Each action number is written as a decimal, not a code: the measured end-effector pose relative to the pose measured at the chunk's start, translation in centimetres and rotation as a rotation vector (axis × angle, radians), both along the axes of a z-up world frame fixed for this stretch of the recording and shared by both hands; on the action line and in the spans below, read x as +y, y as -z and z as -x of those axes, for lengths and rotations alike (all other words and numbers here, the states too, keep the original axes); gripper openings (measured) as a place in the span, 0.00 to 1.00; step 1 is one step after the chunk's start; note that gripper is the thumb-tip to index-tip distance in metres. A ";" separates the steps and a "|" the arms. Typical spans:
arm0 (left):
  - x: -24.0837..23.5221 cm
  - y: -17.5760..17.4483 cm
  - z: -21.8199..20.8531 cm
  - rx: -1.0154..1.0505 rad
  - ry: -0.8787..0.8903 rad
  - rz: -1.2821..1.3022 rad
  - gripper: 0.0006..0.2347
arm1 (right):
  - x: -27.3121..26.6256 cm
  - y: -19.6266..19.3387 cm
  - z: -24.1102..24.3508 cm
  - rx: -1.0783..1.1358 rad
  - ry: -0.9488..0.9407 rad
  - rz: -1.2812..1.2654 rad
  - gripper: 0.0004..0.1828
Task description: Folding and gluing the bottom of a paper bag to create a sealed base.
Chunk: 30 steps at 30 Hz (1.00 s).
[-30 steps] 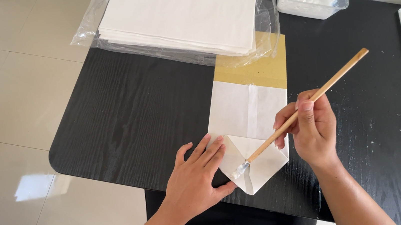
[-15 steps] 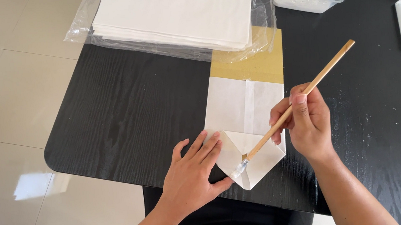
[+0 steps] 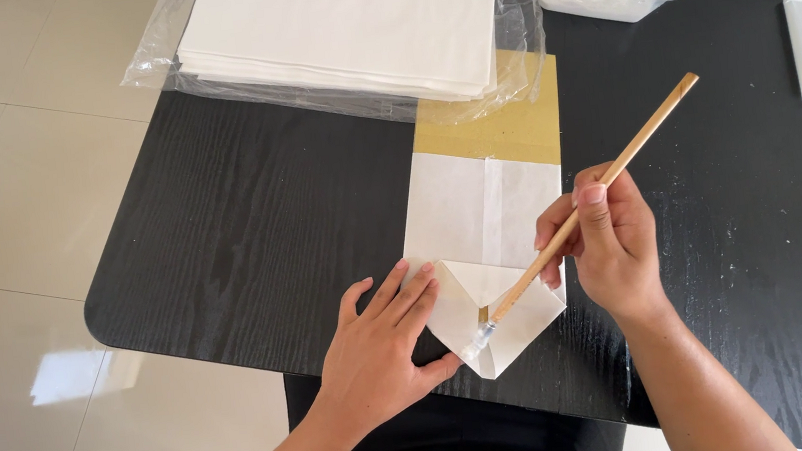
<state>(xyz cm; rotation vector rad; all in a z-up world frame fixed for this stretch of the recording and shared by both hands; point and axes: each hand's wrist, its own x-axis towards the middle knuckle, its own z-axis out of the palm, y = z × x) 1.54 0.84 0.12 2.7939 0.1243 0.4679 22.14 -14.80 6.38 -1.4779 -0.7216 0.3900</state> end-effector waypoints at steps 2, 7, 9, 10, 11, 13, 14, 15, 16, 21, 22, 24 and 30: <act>0.0 -0.1 0.0 -0.028 0.000 -0.010 0.33 | -0.2 0.0 -0.2 0.018 0.017 -0.003 0.15; -0.1 -0.2 0.0 -0.021 -0.004 -0.008 0.33 | -0.1 -0.2 -0.1 -0.019 0.051 -0.043 0.13; -0.2 -0.2 0.0 -0.026 -0.009 -0.007 0.33 | 0.0 -0.1 0.0 -0.020 0.039 -0.053 0.12; -0.2 -0.2 0.0 -0.027 -0.016 -0.021 0.33 | 0.1 0.0 0.1 -0.021 0.026 -0.033 0.13; -0.3 -0.2 -0.1 -0.030 -0.022 -0.034 0.33 | 0.1 0.1 0.1 -0.023 0.015 -0.012 0.14; -0.3 -0.2 -0.1 -0.026 -0.021 -0.039 0.33 | -0.1 0.0 0.1 -0.027 0.006 -0.023 0.14; -0.3 -0.2 0.0 -0.022 -0.020 -0.044 0.33 | -0.2 -0.1 0.1 -0.031 -0.003 -0.034 0.14; -0.3 -0.2 0.0 -0.022 -0.021 -0.045 0.33 | -0.4 -0.1 -0.1 -0.031 -0.004 -0.035 0.14; -0.3 -0.1 0.0 -0.021 -0.021 -0.045 0.34 | -0.5 -0.2 -0.2 -0.036 0.005 -0.032 0.15; -0.2 0.0 0.0 -0.024 -0.013 -0.054 0.33 | -0.8 -0.7 -0.5 -0.078 0.062 -0.051 0.14; -0.2 0.0 0.0 -0.017 -0.015 -0.053 0.34 | -0.7 -0.7 -0.3 -0.063 0.076 -0.067 0.14; -0.3 -0.1 0.0 -0.009 -0.019 -0.050 0.34 | -0.6 -0.6 -0.2 -0.048 0.089 -0.083 0.13; -0.5 0.0 -0.1 0.038 -0.024 -0.079 0.38 | -0.4 -0.3 0.3 -0.014 0.010 -0.008 0.15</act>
